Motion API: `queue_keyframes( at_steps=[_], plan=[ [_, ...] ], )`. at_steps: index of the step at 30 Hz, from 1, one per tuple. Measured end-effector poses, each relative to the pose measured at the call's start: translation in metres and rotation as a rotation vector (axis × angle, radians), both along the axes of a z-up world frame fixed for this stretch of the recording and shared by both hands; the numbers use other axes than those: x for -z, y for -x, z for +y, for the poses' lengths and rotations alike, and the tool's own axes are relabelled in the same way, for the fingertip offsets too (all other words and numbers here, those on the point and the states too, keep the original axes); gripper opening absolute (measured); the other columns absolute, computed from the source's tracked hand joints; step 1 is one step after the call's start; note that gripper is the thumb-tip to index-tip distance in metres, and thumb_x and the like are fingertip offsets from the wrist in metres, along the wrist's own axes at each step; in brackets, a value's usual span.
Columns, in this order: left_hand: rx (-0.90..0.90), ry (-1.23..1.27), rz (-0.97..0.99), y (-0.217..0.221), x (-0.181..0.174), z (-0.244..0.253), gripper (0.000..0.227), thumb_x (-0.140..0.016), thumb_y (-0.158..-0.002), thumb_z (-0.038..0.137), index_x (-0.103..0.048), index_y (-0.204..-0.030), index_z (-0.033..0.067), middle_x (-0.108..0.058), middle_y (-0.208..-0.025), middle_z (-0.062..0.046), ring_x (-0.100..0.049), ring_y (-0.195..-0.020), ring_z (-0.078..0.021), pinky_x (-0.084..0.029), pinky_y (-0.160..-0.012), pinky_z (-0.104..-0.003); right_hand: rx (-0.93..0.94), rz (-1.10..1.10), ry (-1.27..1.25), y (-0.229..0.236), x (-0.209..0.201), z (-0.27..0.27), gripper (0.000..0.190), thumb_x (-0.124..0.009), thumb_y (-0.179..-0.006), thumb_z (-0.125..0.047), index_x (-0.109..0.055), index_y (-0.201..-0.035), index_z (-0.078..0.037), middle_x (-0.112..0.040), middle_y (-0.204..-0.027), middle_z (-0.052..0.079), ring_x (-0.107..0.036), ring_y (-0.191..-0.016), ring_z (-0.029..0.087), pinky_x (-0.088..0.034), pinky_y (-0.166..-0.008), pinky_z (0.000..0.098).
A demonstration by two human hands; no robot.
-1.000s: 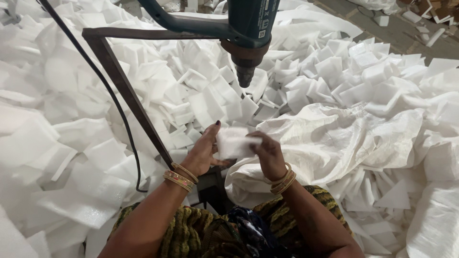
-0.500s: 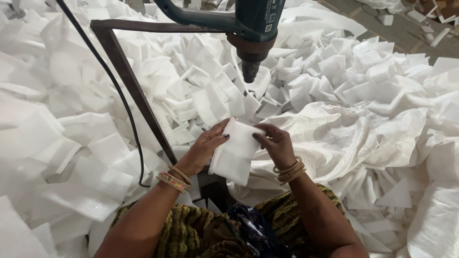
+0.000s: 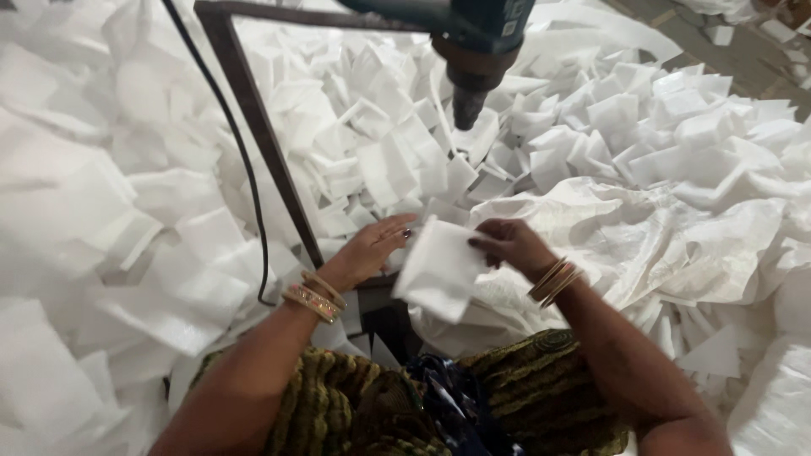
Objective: The person sits on the floor and repeatedly picks up white foam pieces, places them under a stationary heat gun, and then discards them into a pile. The person handles the foam pieces one at a time, using both hands to position them under the nozzle.
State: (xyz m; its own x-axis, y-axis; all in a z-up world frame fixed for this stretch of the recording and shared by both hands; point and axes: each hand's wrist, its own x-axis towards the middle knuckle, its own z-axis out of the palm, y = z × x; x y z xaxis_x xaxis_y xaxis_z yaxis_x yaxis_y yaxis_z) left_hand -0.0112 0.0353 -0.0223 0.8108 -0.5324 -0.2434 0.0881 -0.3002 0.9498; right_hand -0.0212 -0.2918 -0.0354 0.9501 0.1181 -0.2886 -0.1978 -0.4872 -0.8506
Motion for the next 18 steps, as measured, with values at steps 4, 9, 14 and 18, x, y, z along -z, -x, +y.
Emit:
queue_keyframes(
  at_steps=[4,9,14,18],
  plan=[
    [0.025,-0.27,-0.239,-0.015,0.043,0.025,0.051,-0.06,-0.097,0.036,-0.058,-0.14,0.0091,-0.071,-0.128,-0.016,-0.068,-0.119,-0.028,-0.054,-0.099,-0.038,0.0,0.116,0.225,-0.054,0.029,-0.092,0.031,-0.073,-0.093,-0.027,-0.073,-0.103,0.003,-0.069,-0.075,0.015,-0.063,-0.058,0.02,-0.055,-0.053,0.035],
    [0.019,-0.634,-0.125,-0.045,0.114,0.06,0.047,-0.067,-0.092,0.032,-0.066,-0.132,0.0082,-0.072,-0.126,-0.016,-0.071,-0.115,-0.0299,-0.052,-0.102,-0.04,0.577,-0.472,-0.494,-0.101,-0.005,-0.231,0.016,-0.068,-0.108,-0.018,-0.066,-0.108,-0.002,-0.068,-0.097,0.011,-0.067,-0.085,0.026,-0.062,-0.073,0.038],
    [-0.124,-0.556,-0.113,-0.036,0.204,0.058,0.047,-0.074,-0.087,0.025,-0.071,-0.132,0.0097,-0.073,-0.129,-0.018,-0.069,-0.12,-0.0324,-0.055,-0.105,-0.041,0.779,-0.542,-0.363,-0.065,-0.014,-0.27,0.038,-0.067,-0.105,-0.027,-0.059,-0.133,-0.003,-0.066,-0.121,0.014,-0.07,-0.105,0.024,-0.063,-0.083,0.0374],
    [0.211,-0.955,0.168,0.009,0.264,0.057,0.074,-0.083,-0.087,0.015,-0.048,-0.152,0.017,-0.045,-0.159,-0.011,-0.047,-0.142,-0.033,-0.041,-0.119,-0.045,0.183,-0.424,0.321,0.019,0.033,-0.259,0.07,-0.079,-0.07,-0.025,-0.059,-0.132,0.0,-0.067,-0.125,0.012,-0.063,-0.111,0.028,-0.051,-0.096,0.0436]
  ],
)
